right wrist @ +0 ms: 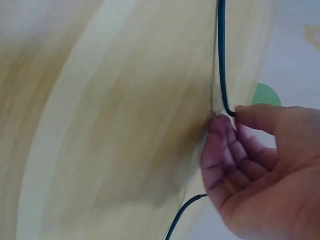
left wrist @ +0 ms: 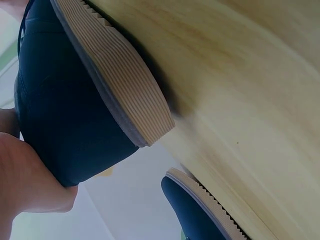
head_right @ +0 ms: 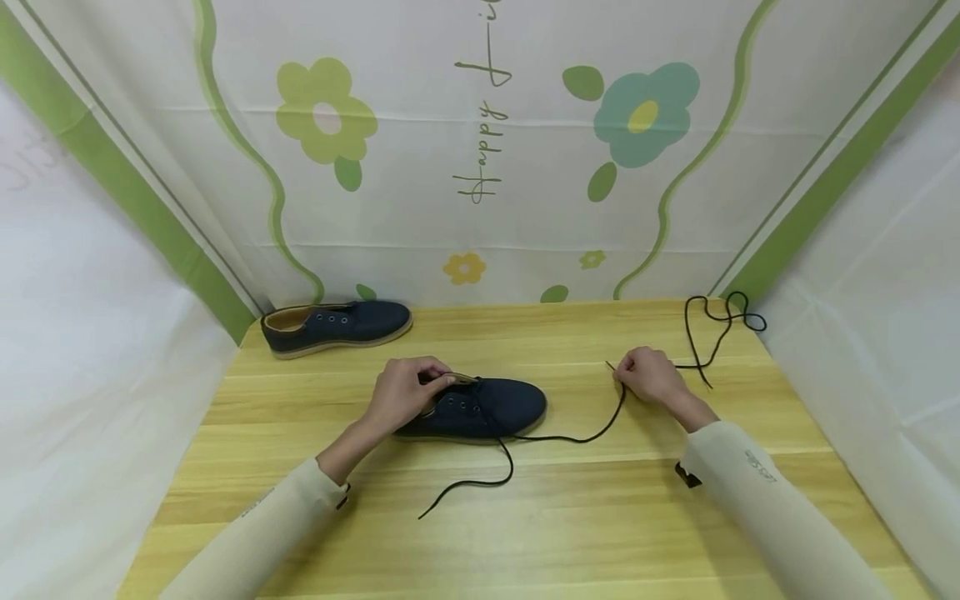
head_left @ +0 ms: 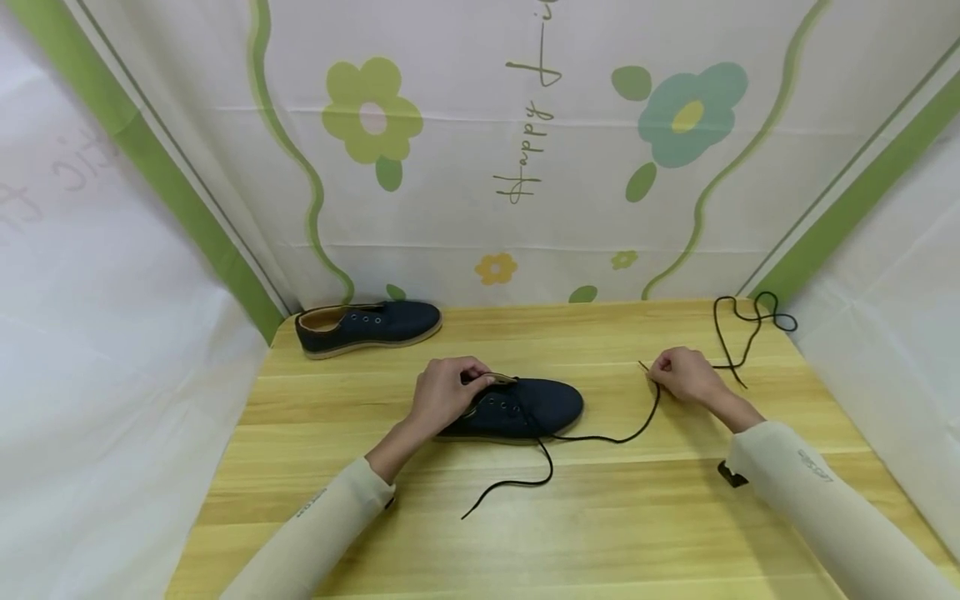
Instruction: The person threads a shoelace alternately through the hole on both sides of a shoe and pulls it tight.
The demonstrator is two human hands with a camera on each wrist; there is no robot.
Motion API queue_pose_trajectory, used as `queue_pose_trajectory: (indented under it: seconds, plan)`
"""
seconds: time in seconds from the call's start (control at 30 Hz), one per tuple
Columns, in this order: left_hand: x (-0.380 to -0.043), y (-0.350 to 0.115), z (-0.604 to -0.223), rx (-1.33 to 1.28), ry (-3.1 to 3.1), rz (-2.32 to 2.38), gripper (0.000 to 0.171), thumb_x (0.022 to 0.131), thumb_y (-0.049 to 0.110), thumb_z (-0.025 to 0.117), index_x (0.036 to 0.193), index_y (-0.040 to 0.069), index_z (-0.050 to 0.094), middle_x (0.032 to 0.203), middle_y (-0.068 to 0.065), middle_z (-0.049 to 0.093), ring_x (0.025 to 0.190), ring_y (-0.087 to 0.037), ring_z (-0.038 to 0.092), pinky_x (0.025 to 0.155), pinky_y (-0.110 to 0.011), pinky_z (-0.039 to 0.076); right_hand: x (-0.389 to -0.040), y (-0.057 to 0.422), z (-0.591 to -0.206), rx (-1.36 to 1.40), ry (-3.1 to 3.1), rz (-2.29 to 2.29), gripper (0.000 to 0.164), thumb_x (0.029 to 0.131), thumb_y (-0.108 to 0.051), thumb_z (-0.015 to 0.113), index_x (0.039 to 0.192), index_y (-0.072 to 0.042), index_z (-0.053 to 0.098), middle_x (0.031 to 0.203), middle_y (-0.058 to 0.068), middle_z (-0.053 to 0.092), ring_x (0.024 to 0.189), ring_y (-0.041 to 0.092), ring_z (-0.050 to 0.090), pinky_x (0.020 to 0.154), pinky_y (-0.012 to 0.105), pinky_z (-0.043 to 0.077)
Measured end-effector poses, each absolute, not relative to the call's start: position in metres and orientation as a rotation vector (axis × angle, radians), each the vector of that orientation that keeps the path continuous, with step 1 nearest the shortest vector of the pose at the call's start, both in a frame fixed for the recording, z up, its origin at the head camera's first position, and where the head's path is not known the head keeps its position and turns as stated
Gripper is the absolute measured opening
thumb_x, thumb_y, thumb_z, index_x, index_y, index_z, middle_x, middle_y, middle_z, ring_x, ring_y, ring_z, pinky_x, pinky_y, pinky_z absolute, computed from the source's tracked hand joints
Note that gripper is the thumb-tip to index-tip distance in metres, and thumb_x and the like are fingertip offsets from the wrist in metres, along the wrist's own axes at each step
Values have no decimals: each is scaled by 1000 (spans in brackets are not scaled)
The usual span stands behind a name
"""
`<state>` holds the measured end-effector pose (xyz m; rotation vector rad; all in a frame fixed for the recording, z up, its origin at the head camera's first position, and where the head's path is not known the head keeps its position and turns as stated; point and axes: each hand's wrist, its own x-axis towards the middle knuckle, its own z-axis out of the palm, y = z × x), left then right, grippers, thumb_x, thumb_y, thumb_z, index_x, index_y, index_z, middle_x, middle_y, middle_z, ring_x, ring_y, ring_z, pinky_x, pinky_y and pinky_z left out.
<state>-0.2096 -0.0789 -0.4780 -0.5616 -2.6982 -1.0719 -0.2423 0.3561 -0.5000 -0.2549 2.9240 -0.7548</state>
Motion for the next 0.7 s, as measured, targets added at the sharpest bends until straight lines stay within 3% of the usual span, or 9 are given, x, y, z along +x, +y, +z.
queue_pose_trajectory:
  seconds: [0.2,0.33,0.47,0.6,0.7]
  plan:
    - [-210,-78,-477,-545,-2711,-1060,7,94,28,83,98,21,83,85,10,78,71,-6,67,63,-31,54,-246,355,-478,-133,2949,-1115,27,110,-18,58,107,4,73,94,16,78,79,26,75,63,29,59]
    - [-209,-78,-477,-545,-2711,-1071,7,94,27,83,97,20,83,84,10,77,70,-5,66,61,-30,52,-252,353,-457,-13,2892,-1392,32,110,-19,60,121,9,70,104,20,78,80,9,75,71,23,61]
    - [-208,-79,-478,-539,-2718,-1069,6,95,26,83,97,20,83,84,10,77,65,-4,62,57,-28,48,-260,354,-439,61,2886,-1503,35,108,-19,64,128,9,68,100,8,79,77,-4,70,71,17,59]
    - [-209,-79,-479,-542,-2712,-1061,6,95,27,83,98,22,83,86,11,77,67,-4,64,59,-30,50,-268,357,-426,134,2837,-1649,33,107,-20,65,125,8,68,90,-8,77,77,-2,71,72,17,59]
    - [-209,-78,-479,-543,-2714,-1054,6,95,27,82,99,22,83,87,11,78,72,-6,67,62,-32,52,-273,358,-420,191,2775,-1769,30,107,-22,66,120,5,68,86,-13,75,79,1,73,74,17,59]
